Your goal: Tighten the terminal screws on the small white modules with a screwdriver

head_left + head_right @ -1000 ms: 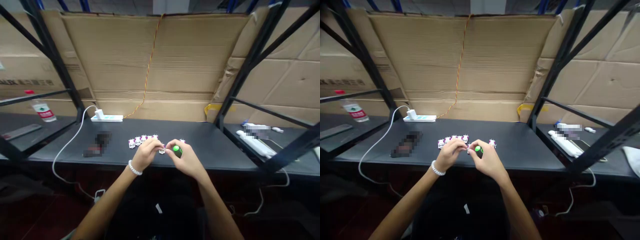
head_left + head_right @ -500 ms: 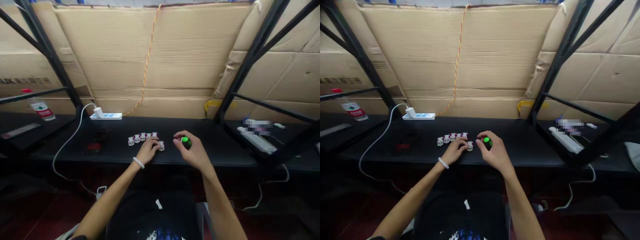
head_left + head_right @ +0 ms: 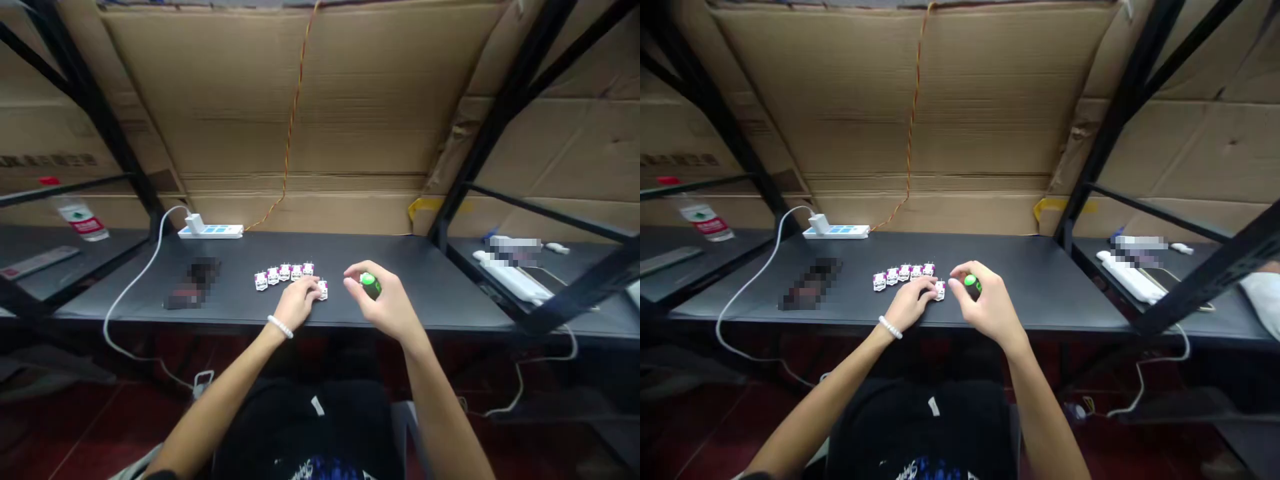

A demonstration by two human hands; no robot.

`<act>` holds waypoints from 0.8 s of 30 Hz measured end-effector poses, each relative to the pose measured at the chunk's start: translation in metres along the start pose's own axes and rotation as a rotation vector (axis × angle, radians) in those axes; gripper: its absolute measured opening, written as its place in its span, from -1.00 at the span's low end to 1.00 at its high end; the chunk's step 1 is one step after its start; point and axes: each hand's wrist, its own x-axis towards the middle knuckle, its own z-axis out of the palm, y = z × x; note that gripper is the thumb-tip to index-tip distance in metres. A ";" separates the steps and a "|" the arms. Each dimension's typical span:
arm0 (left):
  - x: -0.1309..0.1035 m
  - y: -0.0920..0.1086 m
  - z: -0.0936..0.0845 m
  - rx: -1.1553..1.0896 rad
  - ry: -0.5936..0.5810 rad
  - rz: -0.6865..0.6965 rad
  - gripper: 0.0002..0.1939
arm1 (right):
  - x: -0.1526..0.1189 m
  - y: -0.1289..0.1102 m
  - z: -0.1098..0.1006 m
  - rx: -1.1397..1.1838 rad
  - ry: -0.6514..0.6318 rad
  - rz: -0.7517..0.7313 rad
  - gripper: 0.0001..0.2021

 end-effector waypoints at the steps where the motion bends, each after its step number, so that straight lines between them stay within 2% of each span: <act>1: 0.000 0.000 0.000 0.008 0.002 0.003 -0.84 | 0.000 0.000 0.000 -0.002 -0.002 0.001 -0.88; 7: -0.001 -0.002 0.000 0.019 -0.008 0.036 -0.84 | -0.003 -0.001 -0.006 0.050 -0.021 0.029 -0.83; 12: 0.000 -0.009 -0.003 0.050 -0.079 0.120 -0.86 | -0.009 0.004 -0.017 0.324 -0.078 0.034 -0.73; 18: -0.006 -0.001 -0.001 0.099 -0.149 0.230 -0.85 | 0.000 0.013 -0.005 0.534 0.100 -0.041 -0.78; 21: -0.012 0.009 0.004 0.114 -0.169 0.267 -0.85 | 0.006 0.018 0.005 0.540 0.182 -0.046 -0.77; 24: -0.016 0.015 0.010 0.137 -0.153 0.280 -0.86 | 0.008 0.022 0.011 0.522 0.201 -0.056 -0.77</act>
